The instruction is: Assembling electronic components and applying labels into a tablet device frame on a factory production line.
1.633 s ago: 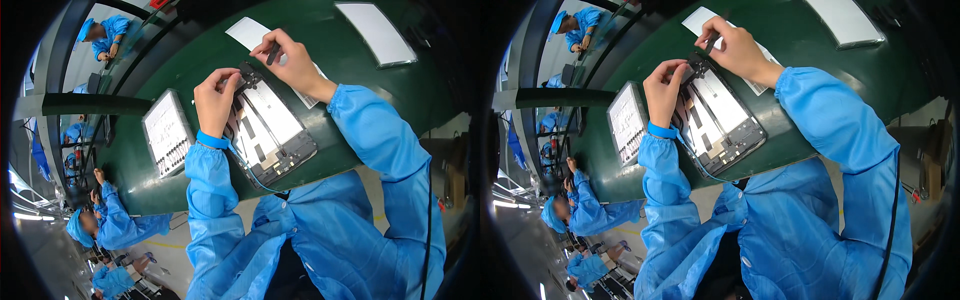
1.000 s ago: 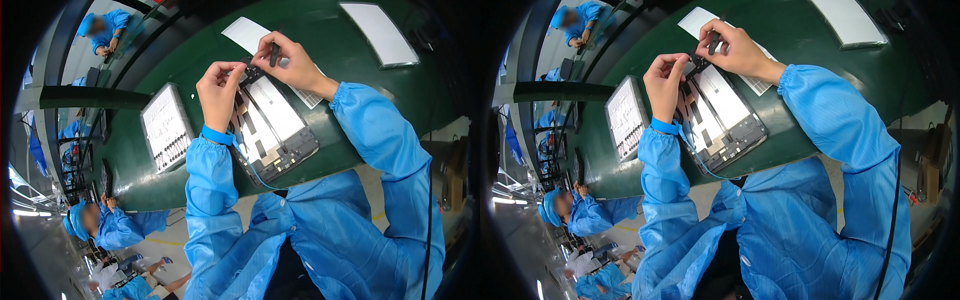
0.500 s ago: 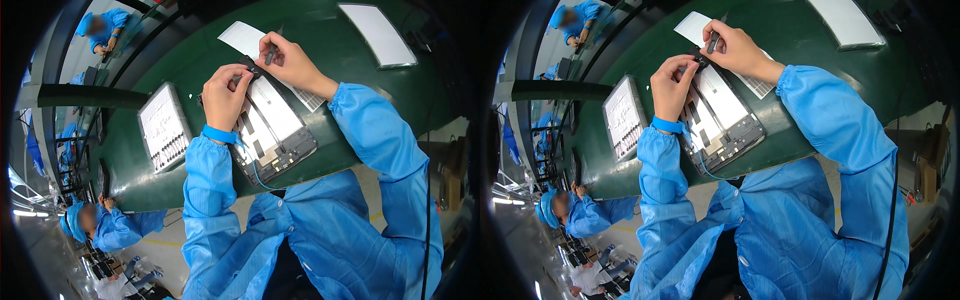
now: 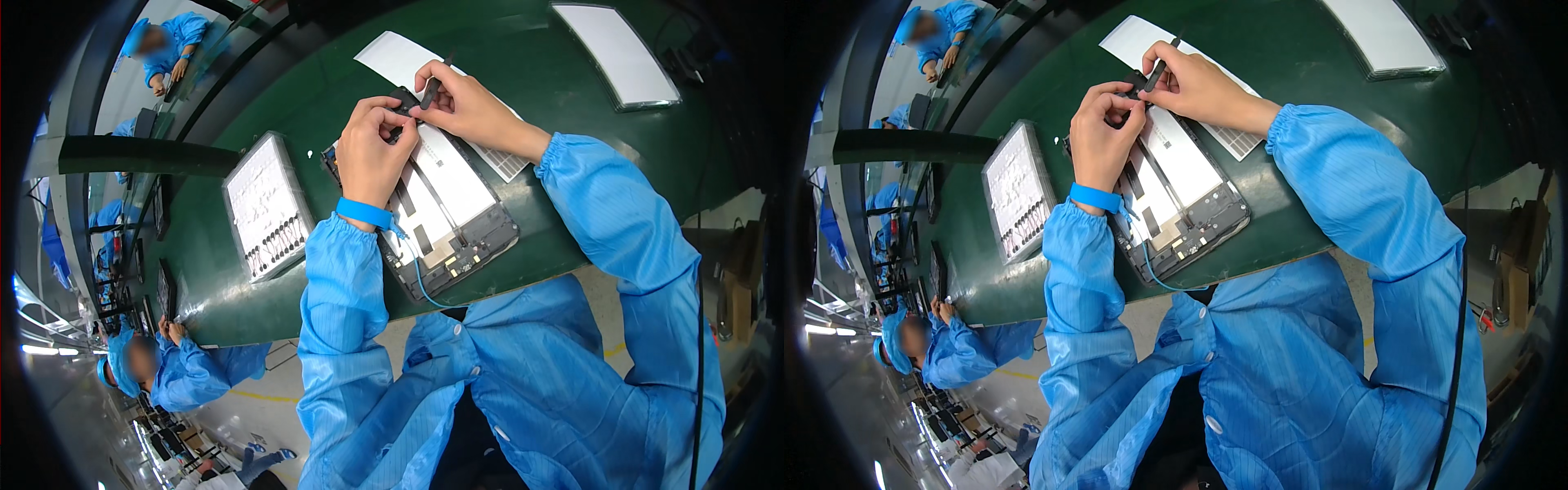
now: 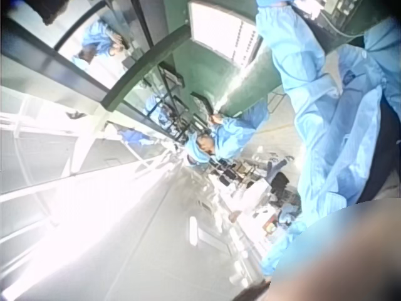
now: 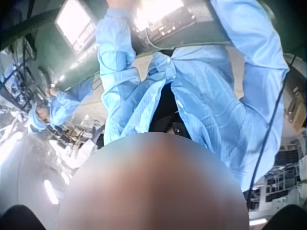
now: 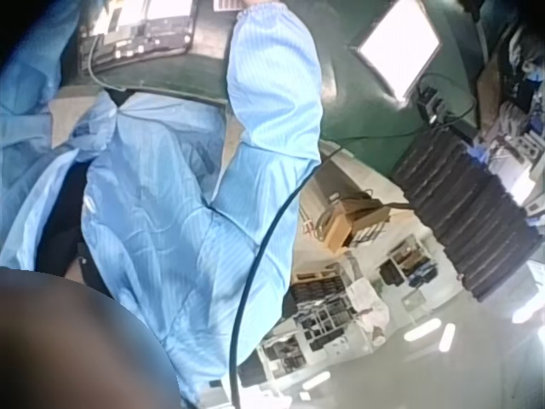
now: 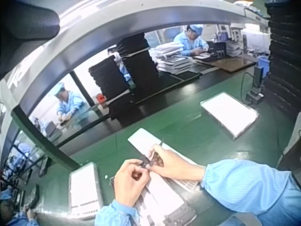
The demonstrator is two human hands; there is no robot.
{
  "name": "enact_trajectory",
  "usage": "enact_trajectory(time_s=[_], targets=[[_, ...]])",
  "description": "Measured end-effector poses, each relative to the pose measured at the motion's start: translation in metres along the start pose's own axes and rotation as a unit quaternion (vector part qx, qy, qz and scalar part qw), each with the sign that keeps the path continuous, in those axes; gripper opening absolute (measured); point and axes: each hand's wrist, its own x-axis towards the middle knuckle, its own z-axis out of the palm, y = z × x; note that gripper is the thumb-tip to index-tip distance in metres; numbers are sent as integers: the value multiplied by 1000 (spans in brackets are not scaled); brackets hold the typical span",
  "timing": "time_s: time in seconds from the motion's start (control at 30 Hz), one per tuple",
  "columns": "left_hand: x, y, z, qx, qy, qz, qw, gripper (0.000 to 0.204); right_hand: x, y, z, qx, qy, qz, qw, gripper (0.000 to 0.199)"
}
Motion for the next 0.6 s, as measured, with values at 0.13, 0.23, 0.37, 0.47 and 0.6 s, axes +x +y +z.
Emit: enact_trajectory(time_s=[0.13, 0.23, 0.37, 0.47, 0.6], targets=[[0, 1, 1, 11, 0, 13, 1000, 12, 1, 0, 2, -25, 21, 9, 999, 29], [-1, 1, 2, 3, 2, 1, 1000, 11, 1, -5, 1, -47, 12, 24, 999, 30], [-2, -3, 2, 12, 13, 14, 1000, 11, 1, 6, 1, 11, -16, 11, 1000, 31], [-3, -1, -2, 13, 6, 2, 1000, 11, 1, 7, 3, 4, -39, 23, 999, 33], [-3, -2, -2, 5, -8, 13, 1000, 13, 1, 11, 3, -1, -32, 34, 999, 36]])
